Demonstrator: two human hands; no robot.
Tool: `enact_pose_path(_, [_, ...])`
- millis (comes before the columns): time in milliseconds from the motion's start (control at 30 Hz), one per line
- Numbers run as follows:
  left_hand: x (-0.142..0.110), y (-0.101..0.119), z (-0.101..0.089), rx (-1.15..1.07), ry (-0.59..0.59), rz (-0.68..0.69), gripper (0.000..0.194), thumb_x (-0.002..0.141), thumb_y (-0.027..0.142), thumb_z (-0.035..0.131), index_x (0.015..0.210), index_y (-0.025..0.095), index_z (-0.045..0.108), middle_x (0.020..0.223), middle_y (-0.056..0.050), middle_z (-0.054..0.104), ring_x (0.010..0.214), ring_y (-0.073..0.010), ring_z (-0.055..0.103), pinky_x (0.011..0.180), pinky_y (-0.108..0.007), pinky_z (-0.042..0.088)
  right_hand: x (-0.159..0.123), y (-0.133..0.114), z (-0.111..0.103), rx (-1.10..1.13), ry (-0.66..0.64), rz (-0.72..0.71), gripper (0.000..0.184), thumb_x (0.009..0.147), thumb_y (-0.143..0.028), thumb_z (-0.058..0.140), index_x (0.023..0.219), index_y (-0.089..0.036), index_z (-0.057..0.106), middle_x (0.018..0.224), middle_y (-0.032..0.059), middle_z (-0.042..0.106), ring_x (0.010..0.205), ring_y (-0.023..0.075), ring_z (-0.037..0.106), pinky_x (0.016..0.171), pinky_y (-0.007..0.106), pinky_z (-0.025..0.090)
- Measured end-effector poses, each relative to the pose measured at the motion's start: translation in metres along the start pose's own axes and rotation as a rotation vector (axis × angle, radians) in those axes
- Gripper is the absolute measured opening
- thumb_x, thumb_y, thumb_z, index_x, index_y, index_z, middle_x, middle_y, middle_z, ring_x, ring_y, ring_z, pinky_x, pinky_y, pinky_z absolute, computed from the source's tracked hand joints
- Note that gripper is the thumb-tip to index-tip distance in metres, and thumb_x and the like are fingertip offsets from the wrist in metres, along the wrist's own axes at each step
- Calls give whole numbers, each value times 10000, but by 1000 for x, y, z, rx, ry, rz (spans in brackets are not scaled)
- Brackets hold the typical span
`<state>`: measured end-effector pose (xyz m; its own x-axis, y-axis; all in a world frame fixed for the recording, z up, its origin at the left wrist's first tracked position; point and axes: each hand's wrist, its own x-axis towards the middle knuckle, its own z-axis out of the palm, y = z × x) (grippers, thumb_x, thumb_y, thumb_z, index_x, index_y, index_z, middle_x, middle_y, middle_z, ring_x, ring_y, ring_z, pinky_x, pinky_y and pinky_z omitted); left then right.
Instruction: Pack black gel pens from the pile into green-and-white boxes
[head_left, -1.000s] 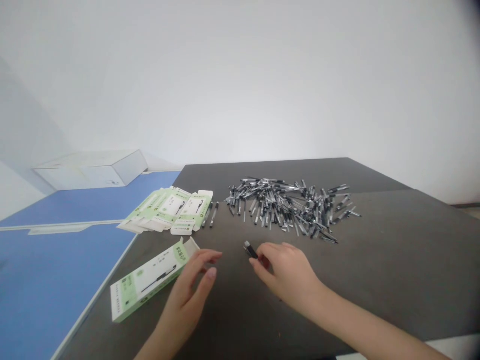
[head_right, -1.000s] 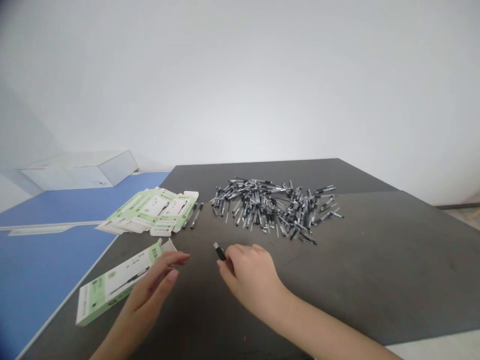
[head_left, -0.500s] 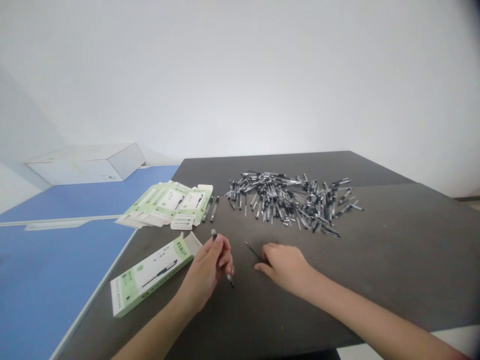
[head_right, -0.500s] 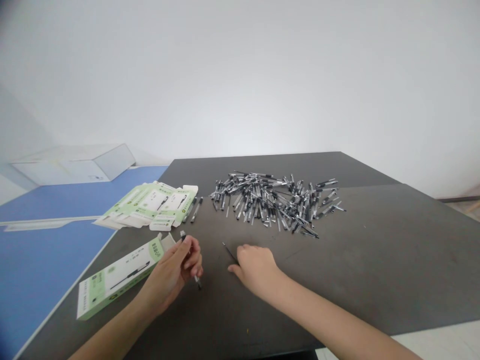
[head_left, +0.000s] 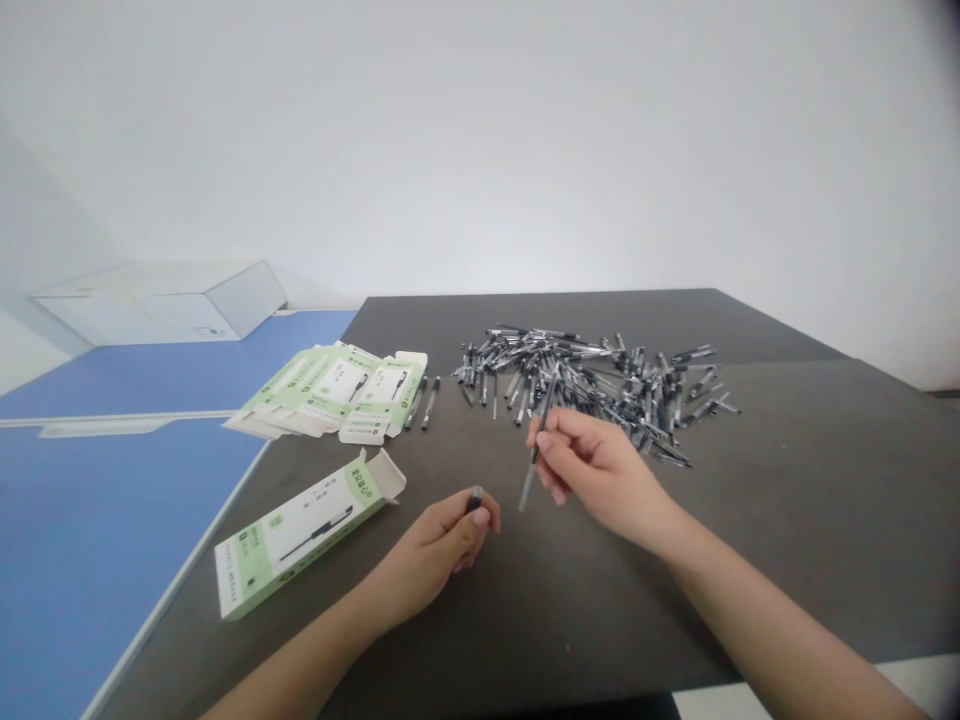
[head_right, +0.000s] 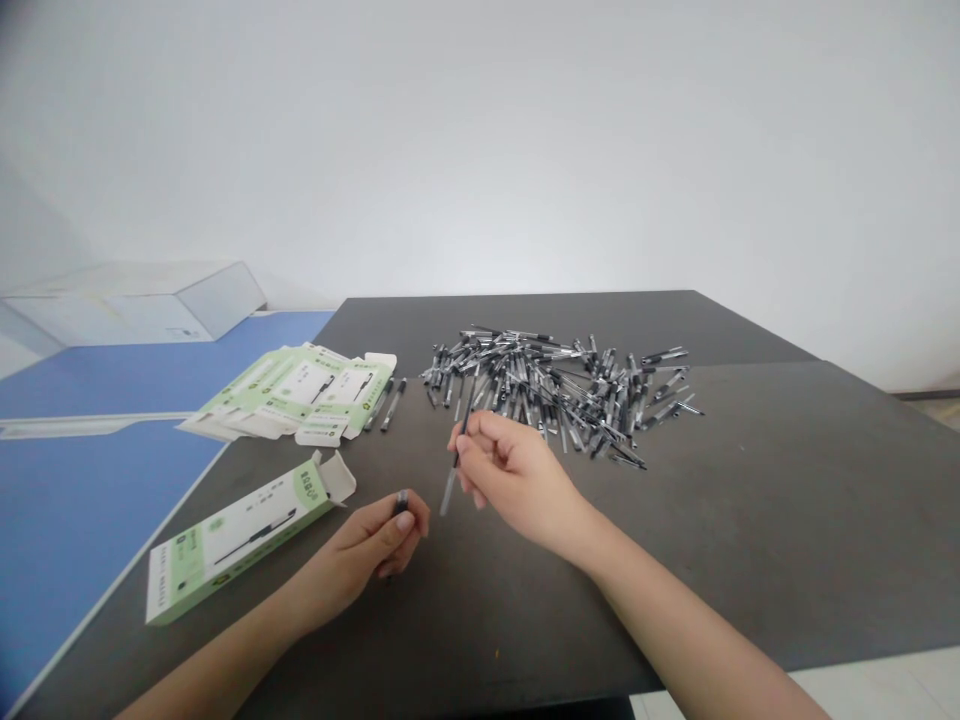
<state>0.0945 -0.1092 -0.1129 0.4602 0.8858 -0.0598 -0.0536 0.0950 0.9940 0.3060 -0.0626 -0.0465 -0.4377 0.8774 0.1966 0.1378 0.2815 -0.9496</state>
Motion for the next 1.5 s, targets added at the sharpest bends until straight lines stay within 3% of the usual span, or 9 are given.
enact_pose_path(100, [-3, 2, 1, 95, 0, -12, 367, 981, 517, 502, 932, 168, 601, 608, 75, 370, 547, -90, 345, 520, -240, 274, -1, -10, 10, 186, 79, -100, 165, 999, -313, 494, 892, -197, 542, 643, -38, 604, 501, 80, 557, 498, 194, 431])
enact_pose_path(233, [-7, 5, 1, 154, -6, -47, 394, 975, 553, 486, 943, 176, 594, 632, 70, 370, 569, -99, 347, 526, -248, 267, -6, -7, 20, 181, 48, -125, 133, 1009, -300, 504, 949, -194, 559, 731, -10, 639, 589, 82, 604, 568, 194, 497])
enact_pose_path(867, [-15, 21, 7, 208, 14, -71, 352, 965, 498, 510, 900, 179, 647, 649, 46, 386, 595, -123, 358, 538, -243, 277, -10, -8, 14, 66, -71, -87, 111, 1004, -261, 471, 964, -196, 553, 741, 1, 634, 587, 94, 597, 553, 211, 479])
enact_pose_path(933, [-15, 22, 8, 192, 10, -66, 358, 962, 498, 517, 888, 173, 650, 654, 42, 403, 596, -121, 362, 540, -243, 280, -10, -9, 15, 40, -133, -75, 116, 1003, -250, 465, 966, -194, 559, 729, -6, 633, 593, 94, 597, 560, 208, 472])
enact_pose_path(1067, [-13, 21, 9, 80, 2, -48, 411, 947, 555, 526, 841, 167, 617, 623, 48, 418, 556, -108, 355, 520, -245, 284, -2, -20, 16, -144, -390, -35, 141, 984, -275, 526, 1013, -180, 625, 761, 0, 663, 684, 118, 618, 617, 224, 473])
enact_pose_path(1133, [-12, 20, 7, 2, 50, -30, 420, 939, 567, 536, 825, 168, 600, 590, 59, 408, 520, -98, 352, 502, -244, 279, 10, -23, 13, -198, -465, -24, 244, 964, -319, 572, 1151, -174, 633, 821, 9, 681, 714, 126, 613, 625, 229, 468])
enact_pose_path(1233, [-10, 19, 2, -126, 186, -24, 378, 926, 532, 576, 811, 172, 588, 562, 79, 373, 481, -82, 358, 488, -237, 277, 49, -14, 4, -296, -337, -49, 345, 971, -336, 544, 1250, -147, 618, 861, 24, 680, 679, 115, 571, 606, 231, 445])
enact_pose_path(1367, [-11, 18, 0, -235, 255, -60, 347, 903, 496, 617, 784, 172, 581, 552, 84, 359, 464, -71, 357, 482, -228, 279, 133, 23, -10, -768, -115, -3, 335, 983, -167, 419, 1184, -144, 685, 1000, 46, 725, 781, 124, 622, 725, 244, 479])
enact_pose_path(1500, [-13, 17, 3, -287, 245, -107, 360, 884, 512, 632, 779, 170, 593, 551, 76, 368, 466, -73, 350, 469, -225, 268, 217, 60, -16, -905, -79, 91, 309, 985, -90, 437, 1159, -76, 692, 1133, 122, 709, 1019, 188, 654, 931, 314, 499])
